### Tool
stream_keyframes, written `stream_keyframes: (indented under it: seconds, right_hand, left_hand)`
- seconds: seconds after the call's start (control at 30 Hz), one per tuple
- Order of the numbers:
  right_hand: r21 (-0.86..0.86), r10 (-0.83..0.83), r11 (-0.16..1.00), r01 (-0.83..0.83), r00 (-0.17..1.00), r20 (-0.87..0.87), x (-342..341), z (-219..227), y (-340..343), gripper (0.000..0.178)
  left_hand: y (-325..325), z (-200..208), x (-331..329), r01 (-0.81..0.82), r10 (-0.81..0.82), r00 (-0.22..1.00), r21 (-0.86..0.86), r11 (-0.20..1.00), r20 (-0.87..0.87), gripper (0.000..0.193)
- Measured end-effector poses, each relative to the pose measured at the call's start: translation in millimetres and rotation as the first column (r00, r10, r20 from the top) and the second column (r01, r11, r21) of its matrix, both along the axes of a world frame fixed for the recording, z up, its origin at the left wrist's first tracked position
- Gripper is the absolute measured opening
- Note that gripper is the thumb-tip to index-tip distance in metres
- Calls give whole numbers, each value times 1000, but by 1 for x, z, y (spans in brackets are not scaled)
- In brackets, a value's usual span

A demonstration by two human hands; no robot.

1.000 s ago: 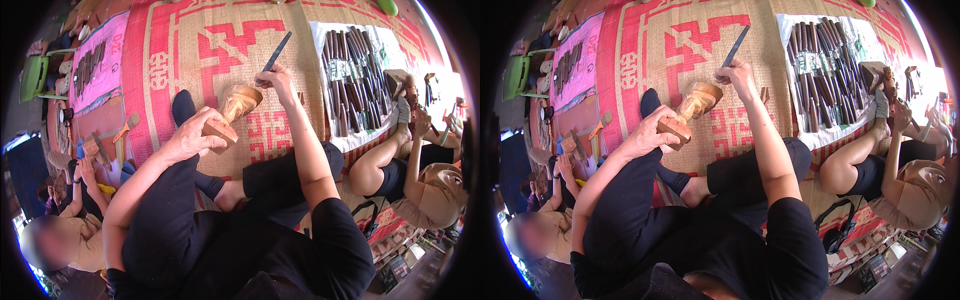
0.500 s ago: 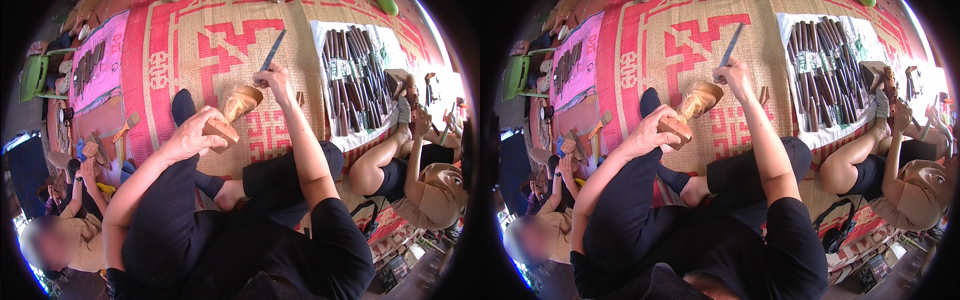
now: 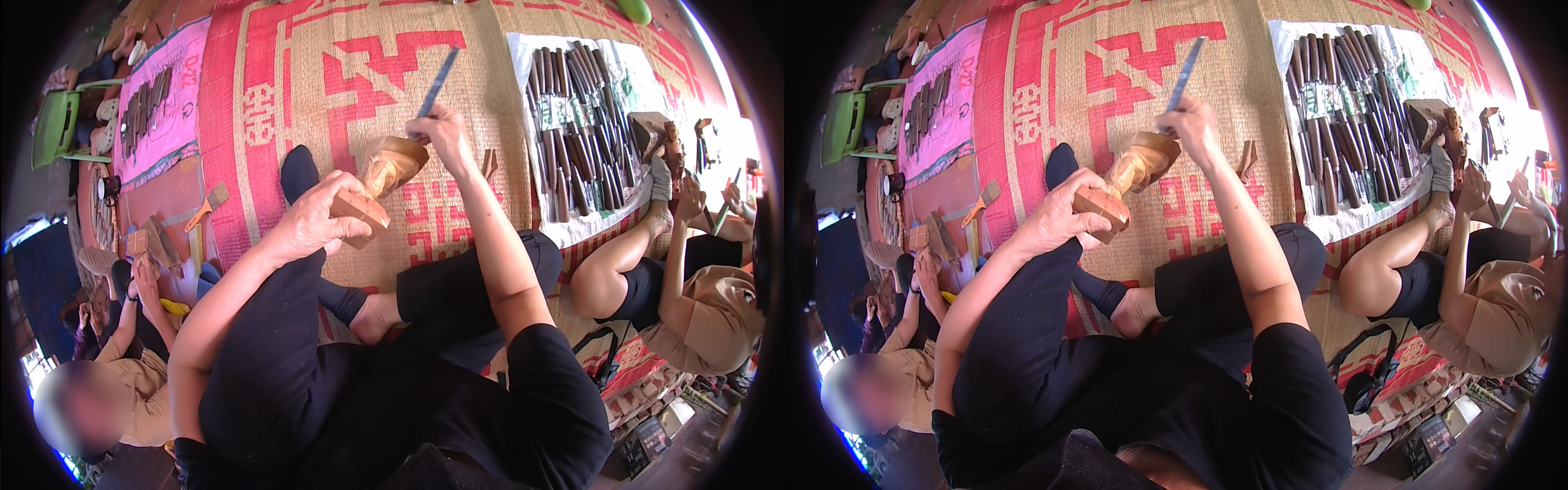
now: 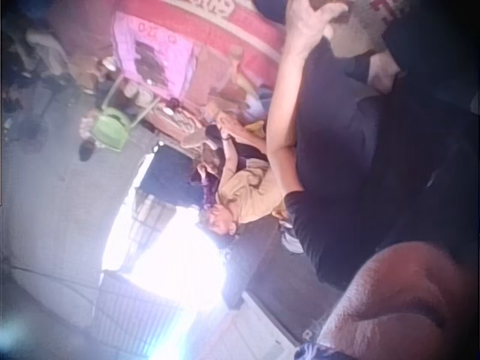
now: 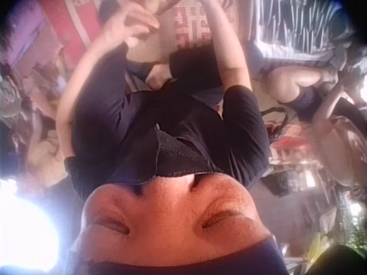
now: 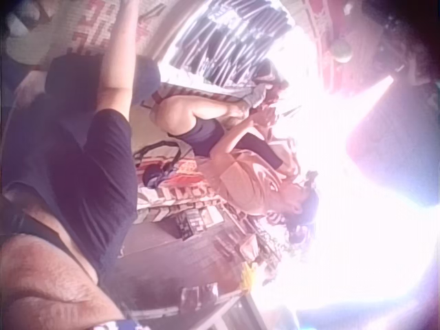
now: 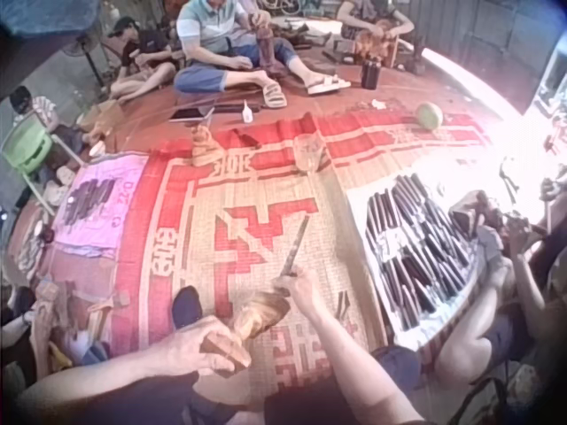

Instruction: The person carves a small wooden object using a knife while sitting on a mat. They hold the wood in one hand and use the knife to shape it, occasionally rotating the piece to access different sides.

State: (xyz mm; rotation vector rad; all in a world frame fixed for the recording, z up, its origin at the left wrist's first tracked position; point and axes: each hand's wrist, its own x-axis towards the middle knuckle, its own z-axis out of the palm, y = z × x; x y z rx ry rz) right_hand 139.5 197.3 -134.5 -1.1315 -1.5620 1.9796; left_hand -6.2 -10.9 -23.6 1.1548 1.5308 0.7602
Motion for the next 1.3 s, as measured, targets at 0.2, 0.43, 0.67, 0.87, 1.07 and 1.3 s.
stream_keyframes:
  seconds: [0.2,0.43,0.67,0.87,1.07,1.3]
  right_hand:
    - [-9,38,999,-39,994,-102,4,6,2,5]
    - [-76,57,995,-60,998,-33,-1,5,-5,8]
    - [-80,7,997,-15,996,-91,6,6,5,7]
    - [-42,108,993,-107,994,13,4,2,3,9]
    - [-68,-22,998,18,998,-57,10,9,10,6]
    - [-11,18,1000,-18,999,-29,8,1,9,5]
  left_hand:
    - [-2,5,3,-35,41,992,-54,998,117,39]
    - [1,11,4,-48,58,992,-81,996,116,38]
    - [-2,7,5,-58,71,983,-84,995,167,38]
    - [1,-3,-1,88,-58,986,187,978,-157,41]
    - [-1,8,3,-25,30,997,-72,997,73,41]
    - [-2,-1,2,-1,1,1000,53,999,-3,38]
